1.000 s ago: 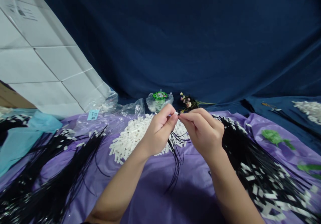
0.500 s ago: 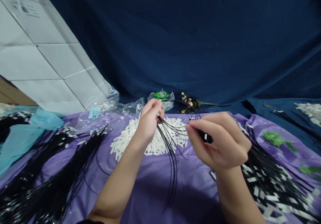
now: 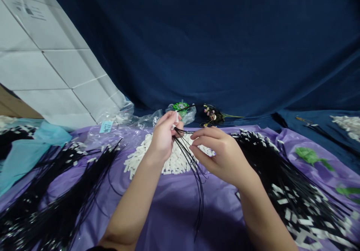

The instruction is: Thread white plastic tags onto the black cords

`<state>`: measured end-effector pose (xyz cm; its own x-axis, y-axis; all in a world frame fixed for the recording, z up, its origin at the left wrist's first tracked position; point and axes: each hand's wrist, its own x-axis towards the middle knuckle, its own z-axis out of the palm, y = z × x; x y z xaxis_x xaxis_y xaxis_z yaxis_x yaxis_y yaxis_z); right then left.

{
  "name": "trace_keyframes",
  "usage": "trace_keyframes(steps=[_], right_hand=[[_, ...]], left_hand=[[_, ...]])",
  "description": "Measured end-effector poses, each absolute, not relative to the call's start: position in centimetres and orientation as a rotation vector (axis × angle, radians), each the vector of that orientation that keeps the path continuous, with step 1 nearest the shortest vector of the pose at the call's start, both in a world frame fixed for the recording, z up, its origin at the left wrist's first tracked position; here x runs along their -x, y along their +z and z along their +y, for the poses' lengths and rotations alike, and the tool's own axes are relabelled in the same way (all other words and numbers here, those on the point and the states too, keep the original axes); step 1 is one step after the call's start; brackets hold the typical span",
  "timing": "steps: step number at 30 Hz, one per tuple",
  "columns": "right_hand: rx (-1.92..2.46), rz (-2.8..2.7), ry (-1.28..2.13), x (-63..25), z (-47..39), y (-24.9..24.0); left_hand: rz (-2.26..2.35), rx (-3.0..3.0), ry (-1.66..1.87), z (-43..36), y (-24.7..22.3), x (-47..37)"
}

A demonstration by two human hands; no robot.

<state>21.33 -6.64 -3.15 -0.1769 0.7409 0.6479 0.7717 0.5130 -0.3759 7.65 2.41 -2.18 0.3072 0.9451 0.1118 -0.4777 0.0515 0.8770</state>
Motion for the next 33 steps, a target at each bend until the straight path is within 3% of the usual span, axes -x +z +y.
trace_keyframes(steps=[5,8,10,21,26,30,33], right_hand=[[1.202,-1.707,0.495,-21.6,-6.5,-3.1],[0.875,-1.419,1.017,-22.2,-6.2,-3.1],[0.637,-1.240,1.165,-22.9,-6.0,-3.0],[0.204,-0.623,0.800,-26.1,-5.0,-2.1],[-0.138,-0.626,0.921,-26.2,-6.8,-1.3],[0.326,-1.098,0.768,-25.1,-7.6,-2.2],[0.868,-1.422,0.393,-23.7,-7.0,-2.8]], left_hand=[[0.613,-1.053,1.164,2.6,-2.1,-7.7],[0.652,-1.120,1.151,2.5,-2.2,-7.8],[0.678,-1.168,1.153,2.4,-2.3,-7.9],[0.722,-1.293,1.131,2.6,-3.0,-8.1],[0.712,-1.331,1.135,2.7,-3.2,-8.1],[0.697,-1.371,1.122,2.6,-3.2,-8.1],[0.690,-1.400,1.083,2.3,-3.0,-8.0]])
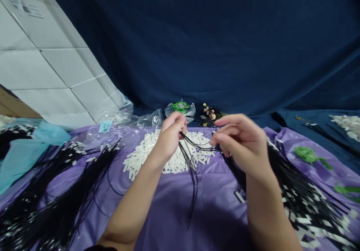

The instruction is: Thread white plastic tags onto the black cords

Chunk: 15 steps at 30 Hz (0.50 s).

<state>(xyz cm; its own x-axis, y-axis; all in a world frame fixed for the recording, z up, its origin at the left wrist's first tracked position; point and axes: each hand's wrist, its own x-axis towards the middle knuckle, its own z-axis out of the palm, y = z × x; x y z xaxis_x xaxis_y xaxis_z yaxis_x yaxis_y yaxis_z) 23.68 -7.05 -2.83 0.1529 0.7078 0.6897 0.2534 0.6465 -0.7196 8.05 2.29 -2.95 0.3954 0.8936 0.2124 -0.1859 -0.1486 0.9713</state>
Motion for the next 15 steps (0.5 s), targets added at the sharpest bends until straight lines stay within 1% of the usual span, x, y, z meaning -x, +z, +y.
trace_keyframes(steps=[3,5,12,15], right_hand=[[1.150,-1.576,-0.098,-22.7,-6.1,-3.3],[1.197,-1.560,-0.273,-22.4,-5.6,-3.4],[1.231,-1.537,-0.364,-22.3,-5.5,-3.6],[1.241,-1.569,-0.461,-22.4,-5.5,-3.7]], left_hand=[[0.652,-1.400,1.035,1.9,-2.6,-8.0],[0.613,-1.395,1.012,1.6,-2.4,-7.9],[0.562,-1.363,0.969,1.2,-2.2,-7.9],[0.590,-1.371,0.969,1.3,-2.3,-7.9]])
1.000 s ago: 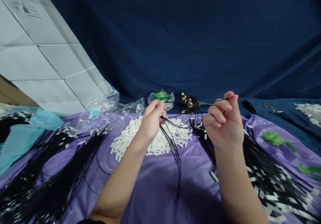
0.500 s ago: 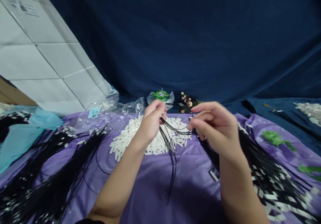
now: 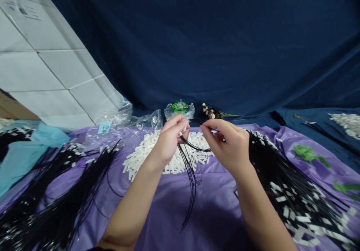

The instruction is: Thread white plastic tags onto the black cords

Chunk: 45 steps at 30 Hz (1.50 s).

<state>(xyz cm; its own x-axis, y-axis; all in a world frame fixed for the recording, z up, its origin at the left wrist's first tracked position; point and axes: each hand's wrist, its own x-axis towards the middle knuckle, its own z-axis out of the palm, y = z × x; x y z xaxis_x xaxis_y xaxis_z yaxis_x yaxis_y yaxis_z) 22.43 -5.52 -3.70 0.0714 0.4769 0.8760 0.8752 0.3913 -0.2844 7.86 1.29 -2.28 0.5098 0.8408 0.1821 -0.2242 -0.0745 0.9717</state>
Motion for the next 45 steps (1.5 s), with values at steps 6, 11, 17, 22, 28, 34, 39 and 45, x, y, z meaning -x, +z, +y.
trace_keyframes(steps=[6,11,17,22,28,34,39,45], right_hand=[[1.212,-1.765,-0.648,-22.7,-5.5,-4.0],[1.274,-1.649,-0.586,-22.3,-5.5,-4.0],[1.330,-1.667,-0.544,-22.2,-5.5,-4.0],[1.328,-1.683,-0.551,-22.1,-5.4,-4.0],[1.360,-1.671,-0.587,-22.2,-5.3,-3.9],[1.156,-1.636,-0.804,-22.2,-5.6,-3.7],[1.115,-1.988,-0.667,-21.3,-6.9,-3.0],[1.328,-2.202,-0.220,-21.9,-5.7,-3.8]], left_hand=[[0.689,-1.366,0.991,1.2,-2.4,-7.9],[0.677,-1.407,0.972,1.0,-2.1,-7.8],[0.634,-1.438,0.944,0.6,-2.0,-8.1],[0.630,-1.430,0.992,0.4,-2.4,-8.4],[0.623,-1.453,0.967,0.4,-2.5,-8.5],[0.709,-1.399,1.010,1.4,-2.8,-8.4],[0.761,-1.295,1.215,2.9,-2.9,-8.1],[0.737,-1.180,1.262,3.4,-2.3,-7.7]])
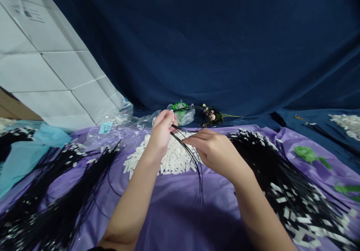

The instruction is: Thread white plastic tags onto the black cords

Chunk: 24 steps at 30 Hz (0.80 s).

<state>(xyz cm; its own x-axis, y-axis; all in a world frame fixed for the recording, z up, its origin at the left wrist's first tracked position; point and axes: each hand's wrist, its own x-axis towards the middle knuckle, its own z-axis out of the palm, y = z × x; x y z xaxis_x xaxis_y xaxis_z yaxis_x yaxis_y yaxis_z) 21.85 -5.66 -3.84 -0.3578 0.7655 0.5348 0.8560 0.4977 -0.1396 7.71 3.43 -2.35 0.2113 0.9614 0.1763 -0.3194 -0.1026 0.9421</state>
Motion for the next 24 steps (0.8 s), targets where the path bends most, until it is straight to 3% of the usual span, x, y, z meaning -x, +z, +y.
trace_keyframes(steps=[5,9,16,20,24], right_hand=[[1.022,-1.986,0.219,-23.3,-4.0,-4.8],[0.817,-1.422,0.587,-24.6,-2.7,-5.5],[0.334,-0.601,0.616,-27.4,-1.5,-5.2],[0.185,-0.532,0.717,-27.9,-2.5,-3.9],[0.399,-0.773,0.709,-26.2,-3.9,-3.5]], left_hand=[[0.715,-1.164,1.232,3.7,-2.6,-7.7],[0.711,-1.182,1.202,3.6,-2.7,-7.7],[0.743,-1.242,1.147,3.3,-2.5,-7.9],[0.721,-1.264,1.134,3.4,-2.8,-7.9],[0.641,-1.338,1.139,3.3,-3.2,-7.9]])
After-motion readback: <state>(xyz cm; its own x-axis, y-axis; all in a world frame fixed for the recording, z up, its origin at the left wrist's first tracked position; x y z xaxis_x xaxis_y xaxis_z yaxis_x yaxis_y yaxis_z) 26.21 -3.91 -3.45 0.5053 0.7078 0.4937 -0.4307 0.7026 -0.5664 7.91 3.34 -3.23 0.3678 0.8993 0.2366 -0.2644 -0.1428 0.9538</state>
